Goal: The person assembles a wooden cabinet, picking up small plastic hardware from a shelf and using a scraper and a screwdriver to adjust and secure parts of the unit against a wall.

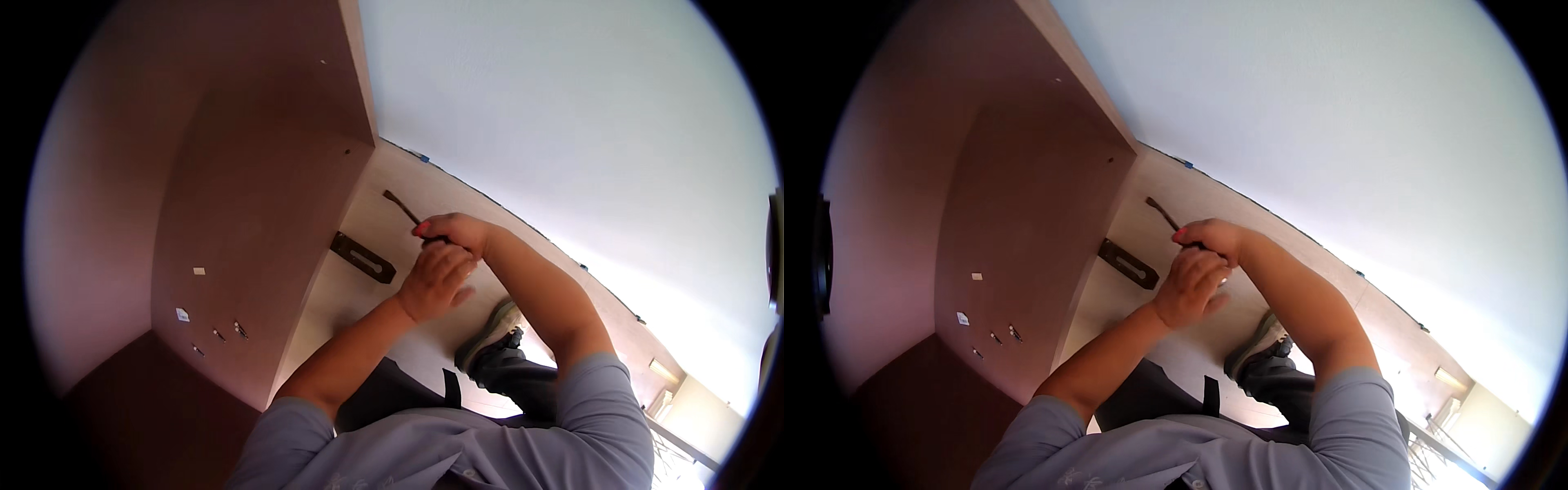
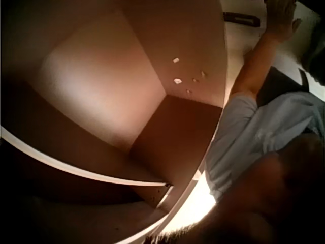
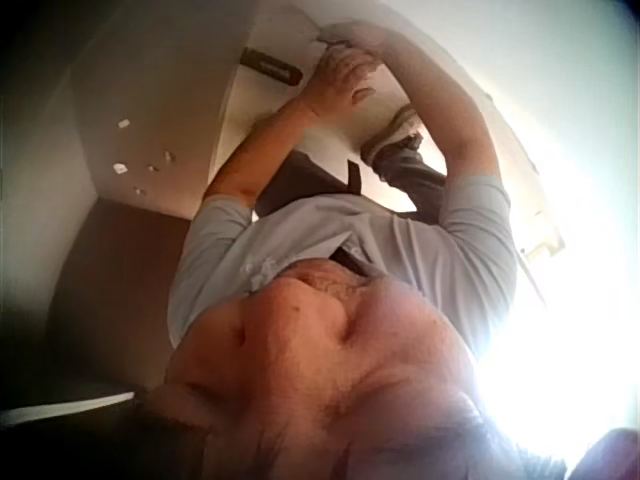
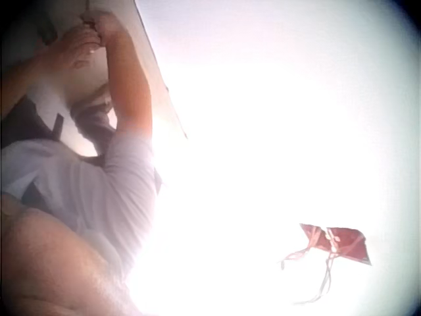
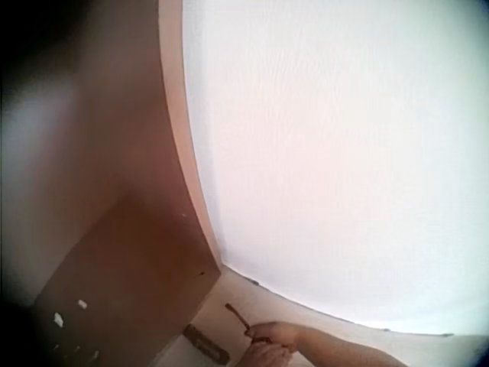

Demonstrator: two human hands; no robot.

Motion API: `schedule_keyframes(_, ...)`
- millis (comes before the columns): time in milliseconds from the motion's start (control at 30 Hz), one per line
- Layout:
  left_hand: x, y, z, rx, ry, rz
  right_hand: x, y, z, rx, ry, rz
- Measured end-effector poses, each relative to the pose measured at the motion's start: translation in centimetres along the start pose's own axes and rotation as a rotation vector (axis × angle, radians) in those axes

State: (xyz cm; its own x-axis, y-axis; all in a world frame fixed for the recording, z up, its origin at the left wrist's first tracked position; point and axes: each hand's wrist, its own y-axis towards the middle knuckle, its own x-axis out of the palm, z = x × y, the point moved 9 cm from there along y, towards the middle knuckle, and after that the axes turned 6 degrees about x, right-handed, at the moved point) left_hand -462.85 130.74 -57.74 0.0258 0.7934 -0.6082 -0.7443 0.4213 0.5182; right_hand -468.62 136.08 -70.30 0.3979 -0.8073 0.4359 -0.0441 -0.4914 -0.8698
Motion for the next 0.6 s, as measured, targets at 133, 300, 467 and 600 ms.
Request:
schedule_keyframes(133,-2.9,-7.1,-0.1,-0.316,0.017,0.095,-3.4,-5.8,3.0,-0.151,-0.389,0.303)
schedule_keyframes(300,2.6,-27.9,-10.0,-1.855,-0.484,0.823,-0.6,-20.3,5.6,-0.102,-1.066,0.457)
schedule_keyframes(467,7.4,-27.4,-14.5,-1.721,-1.438,1.100,7.2,-33.0,5.5,0.152,-1.104,0.459)
schedule_keyframes(600,11.8,-27.7,-10.9,-1.790,-1.469,0.705,10.2,-38.1,6.8,-0.245,-1.164,0.445)
